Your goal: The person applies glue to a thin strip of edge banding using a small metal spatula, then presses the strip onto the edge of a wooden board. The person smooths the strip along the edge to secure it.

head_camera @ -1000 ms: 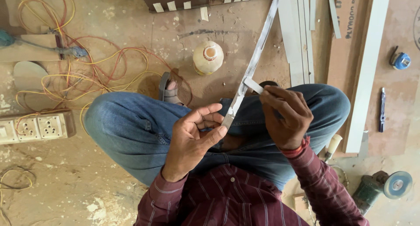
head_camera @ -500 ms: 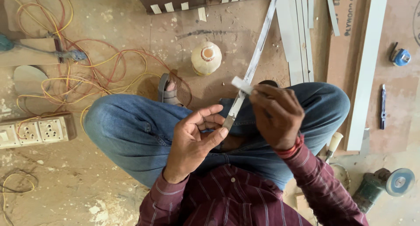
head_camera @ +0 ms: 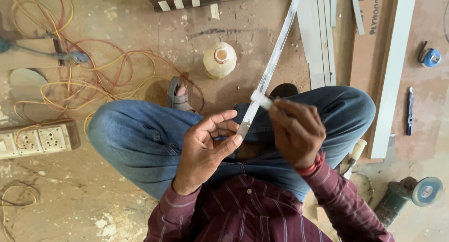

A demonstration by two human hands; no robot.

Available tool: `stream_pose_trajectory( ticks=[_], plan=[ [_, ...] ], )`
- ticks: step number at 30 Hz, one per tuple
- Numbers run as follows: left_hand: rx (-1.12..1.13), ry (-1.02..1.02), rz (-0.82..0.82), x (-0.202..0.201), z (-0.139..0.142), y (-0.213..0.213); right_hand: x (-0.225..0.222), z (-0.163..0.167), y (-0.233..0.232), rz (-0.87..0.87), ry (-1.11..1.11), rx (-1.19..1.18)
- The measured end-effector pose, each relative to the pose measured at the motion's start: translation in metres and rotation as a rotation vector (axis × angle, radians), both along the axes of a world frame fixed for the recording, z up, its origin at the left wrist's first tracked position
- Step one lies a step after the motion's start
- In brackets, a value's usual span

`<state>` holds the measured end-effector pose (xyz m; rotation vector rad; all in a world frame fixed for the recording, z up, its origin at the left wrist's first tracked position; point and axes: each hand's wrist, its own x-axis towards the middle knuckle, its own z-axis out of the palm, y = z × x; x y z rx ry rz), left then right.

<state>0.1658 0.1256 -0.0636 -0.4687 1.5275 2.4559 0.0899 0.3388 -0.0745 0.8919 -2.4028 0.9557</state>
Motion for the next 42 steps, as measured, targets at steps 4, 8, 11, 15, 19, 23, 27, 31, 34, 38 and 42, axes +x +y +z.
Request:
stream_pose_trajectory(
  ticks=[4, 8, 11, 15, 19, 23, 27, 31, 34, 38, 42],
  plan=[
    [0.008, 0.005, -0.005, 0.001, 0.003, -0.002, -0.02, -0.005, 0.007, -0.099, -0.067, 0.067],
    [-0.006, -0.014, 0.011, 0.003, 0.003, -0.005, -0.015, 0.003, 0.0, -0.036, -0.087, 0.005],
    [0.004, -0.01, 0.013, 0.002, 0.002, -0.004, 0.012, 0.012, -0.008, 0.052, -0.085, -0.057],
    [-0.02, -0.023, -0.009, 0.0, 0.001, -0.003, 0.02, 0.012, -0.007, 0.063, -0.055, -0.011],
    [-0.008, -0.009, -0.025, -0.001, 0.002, -0.002, -0.001, 0.007, 0.001, -0.012, -0.024, 0.003],
    [0.002, -0.014, -0.016, -0.001, 0.002, -0.004, -0.017, 0.006, 0.006, -0.069, -0.09, 0.033],
    [0.003, -0.018, 0.006, 0.002, 0.002, -0.005, -0.01, 0.004, 0.003, -0.04, -0.043, -0.036],
    [-0.012, -0.006, 0.012, 0.002, 0.002, -0.007, 0.016, 0.009, 0.001, 0.072, 0.049, -0.031],
    [0.002, -0.007, 0.004, 0.0, 0.001, -0.005, 0.022, 0.013, 0.001, 0.06, -0.005, 0.023],
    [-0.004, 0.004, -0.019, 0.0, 0.0, -0.002, -0.001, 0.009, 0.002, 0.022, 0.01, 0.013],
    [-0.013, 0.001, -0.011, 0.0, 0.0, -0.002, -0.01, 0.008, 0.005, -0.071, -0.051, 0.028]
  ],
)
